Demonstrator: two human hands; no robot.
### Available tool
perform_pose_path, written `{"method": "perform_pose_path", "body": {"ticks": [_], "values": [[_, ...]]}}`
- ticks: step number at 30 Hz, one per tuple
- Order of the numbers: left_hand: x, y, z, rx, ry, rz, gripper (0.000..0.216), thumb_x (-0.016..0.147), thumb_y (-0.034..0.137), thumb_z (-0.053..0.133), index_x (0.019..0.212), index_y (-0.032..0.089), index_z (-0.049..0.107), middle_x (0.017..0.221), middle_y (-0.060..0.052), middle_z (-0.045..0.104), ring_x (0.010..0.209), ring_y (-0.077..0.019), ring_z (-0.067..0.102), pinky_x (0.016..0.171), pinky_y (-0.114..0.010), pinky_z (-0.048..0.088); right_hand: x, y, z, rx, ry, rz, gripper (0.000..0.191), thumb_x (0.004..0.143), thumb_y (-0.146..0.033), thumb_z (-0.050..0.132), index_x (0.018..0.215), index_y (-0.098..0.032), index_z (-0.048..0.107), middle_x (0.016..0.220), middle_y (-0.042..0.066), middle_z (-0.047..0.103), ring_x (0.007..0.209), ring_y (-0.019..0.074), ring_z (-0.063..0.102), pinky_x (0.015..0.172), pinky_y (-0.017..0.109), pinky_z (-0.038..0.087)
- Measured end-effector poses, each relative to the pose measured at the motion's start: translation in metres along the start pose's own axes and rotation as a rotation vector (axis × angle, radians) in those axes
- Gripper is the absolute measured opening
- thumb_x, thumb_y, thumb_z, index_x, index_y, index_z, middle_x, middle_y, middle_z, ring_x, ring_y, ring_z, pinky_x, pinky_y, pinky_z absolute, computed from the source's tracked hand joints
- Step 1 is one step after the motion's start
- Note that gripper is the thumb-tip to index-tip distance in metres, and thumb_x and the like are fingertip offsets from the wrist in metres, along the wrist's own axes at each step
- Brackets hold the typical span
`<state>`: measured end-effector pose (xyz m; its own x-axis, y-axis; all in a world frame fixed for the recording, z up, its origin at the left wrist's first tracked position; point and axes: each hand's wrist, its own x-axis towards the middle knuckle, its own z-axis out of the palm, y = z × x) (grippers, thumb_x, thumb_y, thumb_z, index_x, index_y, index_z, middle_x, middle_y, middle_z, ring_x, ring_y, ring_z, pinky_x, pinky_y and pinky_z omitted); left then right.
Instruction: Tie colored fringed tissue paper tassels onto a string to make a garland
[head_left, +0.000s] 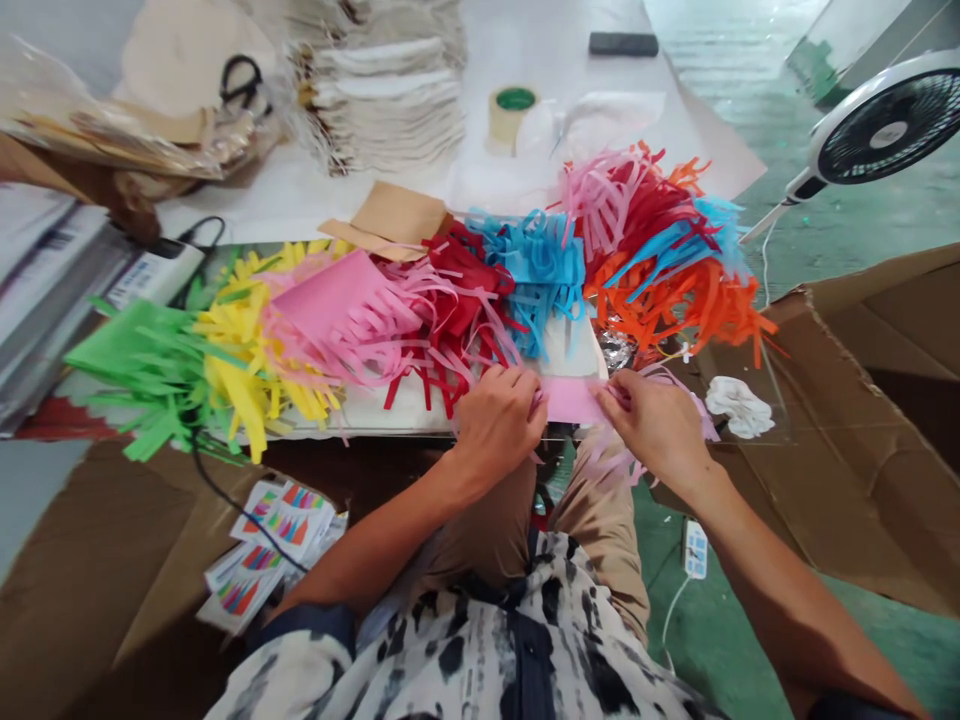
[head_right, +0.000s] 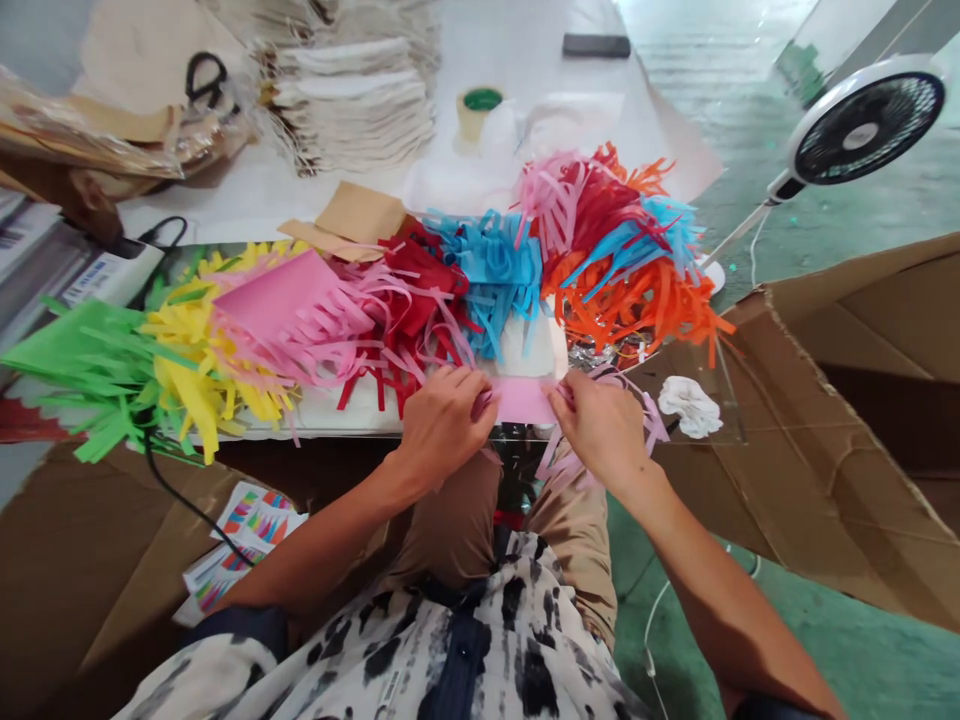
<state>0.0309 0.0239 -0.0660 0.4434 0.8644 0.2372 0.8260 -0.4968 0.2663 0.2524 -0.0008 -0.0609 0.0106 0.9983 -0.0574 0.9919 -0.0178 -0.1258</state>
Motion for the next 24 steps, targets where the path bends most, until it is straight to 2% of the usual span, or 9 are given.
{"method": "perform_pose_path", "body": {"ticks": [6,12,14,16,18,20,22,24], "values": [[0.0,-0.002,0.001,-0.027,-0.019,-0.009,0.01,0.098,0.025,0.063,0.09,0.02,0.061,0.095,-0.007,0.067,0.094,-0.0247,0.06,0.078,-0.038,0.047,0.004,-0.004,-0.004,0.002,-0.048,0.066,0.042,0.103,-0.055,0.049,0.087,-0.02,0.068,0.079,0.011,0.074,0.074,0.0258,0.066,0.061,0.032,0.02],[0.0,-0.003,0.003,-0.029,-0.025,-0.012,0.009,0.097,0.025,0.063,0.091,0.02,0.06,0.094,-0.007,0.067,0.093,-0.0249,0.061,0.078,-0.038,0.048,0.008,-0.006,-0.008,-0.003,-0.059,0.091,0.049,0.102,-0.06,0.049,0.082,-0.02,0.07,0.078,0.012,0.075,0.073,0.0264,0.067,0.061,0.032,0.021],[0.001,-0.002,0.001,-0.014,-0.016,-0.027,0.005,0.098,0.025,0.063,0.097,0.019,0.062,0.095,-0.007,0.067,0.093,-0.0254,0.061,0.079,-0.038,0.05,0.009,-0.006,-0.009,0.0,-0.06,0.093,0.051,0.103,-0.061,0.048,0.083,-0.02,0.071,0.079,0.013,0.075,0.073,0.0268,0.067,0.061,0.033,0.022],[0.001,0.0,-0.002,0.016,0.044,-0.01,0.014,0.099,0.021,0.06,0.112,0.018,0.065,0.107,-0.01,0.07,0.1,-0.027,0.063,0.085,-0.04,0.052,0.009,-0.007,-0.009,0.003,-0.072,0.095,0.05,0.103,-0.061,0.048,0.084,-0.02,0.072,0.081,0.013,0.076,0.076,0.0278,0.069,0.061,0.033,0.023],[0.0,0.002,-0.004,0.034,0.095,0.121,0.028,0.101,0.017,0.056,0.128,0.02,0.064,0.129,-0.012,0.069,0.118,-0.0289,0.062,0.098,-0.045,0.052,0.011,-0.008,-0.008,0.0,-0.082,0.1,0.046,0.102,-0.057,0.051,0.087,-0.02,0.073,0.083,0.013,0.077,0.078,0.0287,0.07,0.061,0.033,0.024],[-0.002,0.005,-0.004,0.011,0.065,0.365,0.033,0.103,0.015,0.053,0.132,0.025,0.065,0.14,-0.008,0.067,0.131,-0.0271,0.059,0.113,-0.048,0.047,0.012,-0.007,-0.008,0.002,-0.078,0.096,0.04,0.101,-0.054,0.053,0.089,-0.021,0.073,0.083,0.012,0.077,0.079,0.029,0.071,0.061,0.034,0.027],[-0.004,0.006,-0.001,-0.032,-0.011,0.556,0.032,0.104,0.015,0.053,0.13,0.024,0.069,0.136,-0.006,0.071,0.131,-0.0244,0.061,0.121,-0.048,0.043,0.012,-0.004,-0.01,0.019,-0.052,0.074,0.035,0.101,-0.049,0.055,0.094,-0.021,0.074,0.084,0.011,0.077,0.079,0.0287,0.071,0.063,0.034,0.031],[-0.007,0.006,0.004,-0.059,-0.038,0.597,0.032,0.104,0.016,0.053,0.131,0.019,0.069,0.132,-0.007,0.073,0.128,-0.0236,0.064,0.12,-0.047,0.045,0.007,0.002,-0.018,0.012,0.036,0.042,0.028,0.101,-0.041,0.055,0.106,-0.02,0.073,0.093,0.012,0.078,0.084,0.0297,0.071,0.067,0.036,0.038]]}}
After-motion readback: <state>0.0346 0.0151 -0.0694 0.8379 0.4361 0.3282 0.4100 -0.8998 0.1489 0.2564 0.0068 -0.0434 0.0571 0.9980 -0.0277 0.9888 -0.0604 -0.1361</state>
